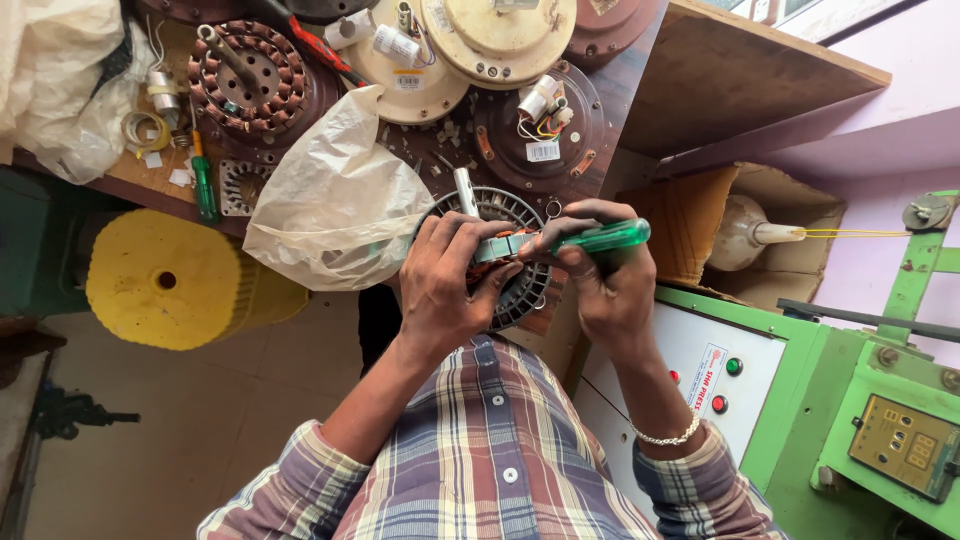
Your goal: The person works on a motor stator, inserting and adjusting copper windings and white insulating spacers with their hands. They use a green-handled screwdriver to press and align the windings within the stator slots. The work is performed at a cluttered workbench with multiple motor parts and tools visible.
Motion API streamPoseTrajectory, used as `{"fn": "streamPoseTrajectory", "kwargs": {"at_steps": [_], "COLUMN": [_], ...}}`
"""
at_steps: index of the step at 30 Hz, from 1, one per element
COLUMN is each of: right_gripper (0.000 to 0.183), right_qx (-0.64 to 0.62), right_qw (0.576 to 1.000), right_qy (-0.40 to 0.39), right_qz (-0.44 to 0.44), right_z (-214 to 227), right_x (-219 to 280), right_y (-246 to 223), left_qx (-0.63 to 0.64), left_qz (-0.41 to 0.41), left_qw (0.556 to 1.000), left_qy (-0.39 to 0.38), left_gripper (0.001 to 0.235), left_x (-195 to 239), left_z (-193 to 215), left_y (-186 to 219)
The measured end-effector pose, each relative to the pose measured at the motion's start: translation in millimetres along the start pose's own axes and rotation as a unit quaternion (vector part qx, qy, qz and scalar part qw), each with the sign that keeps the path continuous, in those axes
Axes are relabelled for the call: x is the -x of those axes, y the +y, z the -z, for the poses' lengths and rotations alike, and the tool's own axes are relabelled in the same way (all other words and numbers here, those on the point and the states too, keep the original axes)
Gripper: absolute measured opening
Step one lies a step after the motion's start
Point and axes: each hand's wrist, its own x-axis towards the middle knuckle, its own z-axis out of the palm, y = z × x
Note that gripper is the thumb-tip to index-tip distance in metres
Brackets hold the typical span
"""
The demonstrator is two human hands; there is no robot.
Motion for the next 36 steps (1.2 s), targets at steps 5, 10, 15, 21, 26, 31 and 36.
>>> {"fn": "streamPoseTrajectory", "kwargs": {"at_steps": [5, 10, 15, 21, 26, 31, 36], "right_gripper": [0.032, 0.032, 0.025, 0.019, 0.024, 0.024, 0.024], "right_qx": [-0.043, -0.074, 0.006, 0.011, -0.076, -0.034, -0.038], "right_qw": [0.998, 0.997, 0.997, 0.992, 0.995, 0.999, 0.998], "right_qy": [0.029, -0.018, -0.047, -0.083, 0.012, 0.009, 0.021], "right_qz": [0.039, 0.014, 0.052, 0.094, 0.070, 0.027, 0.034], "right_z": [-9.2, 11.9, 13.8, 17.9, 27.5, 23.2, 19.8], "right_x": [7.9, -7.6, -1.3, 19.8, 38.3, 47.5, 57.5], "right_y": [6.8, 7.2, 9.1, -4.9, -15.1, -10.2, -5.9], "left_qx": [-0.002, -0.004, -0.011, -0.019, -0.026, -0.026, -0.020], "left_qz": [-0.004, -0.009, -0.012, -0.103, -0.178, -0.199, -0.183], "left_qw": [1.000, 1.000, 1.000, 0.993, 0.980, 0.976, 0.980], "left_qy": [0.001, 0.005, 0.009, 0.053, 0.082, 0.079, 0.070], "left_gripper": [0.042, 0.043, 0.040, 0.037, 0.034, 0.033, 0.035], "left_x": [0.1, 0.7, 1.9, 11.4, 36.7, 46.0, 50.3], "left_z": [-0.5, -0.5, -2.6, -5.9, -13.7, -19.3, -19.6], "left_y": [-1.5, -1.8, -3.4, -5.7, -11.0, -15.8, -18.3]}}
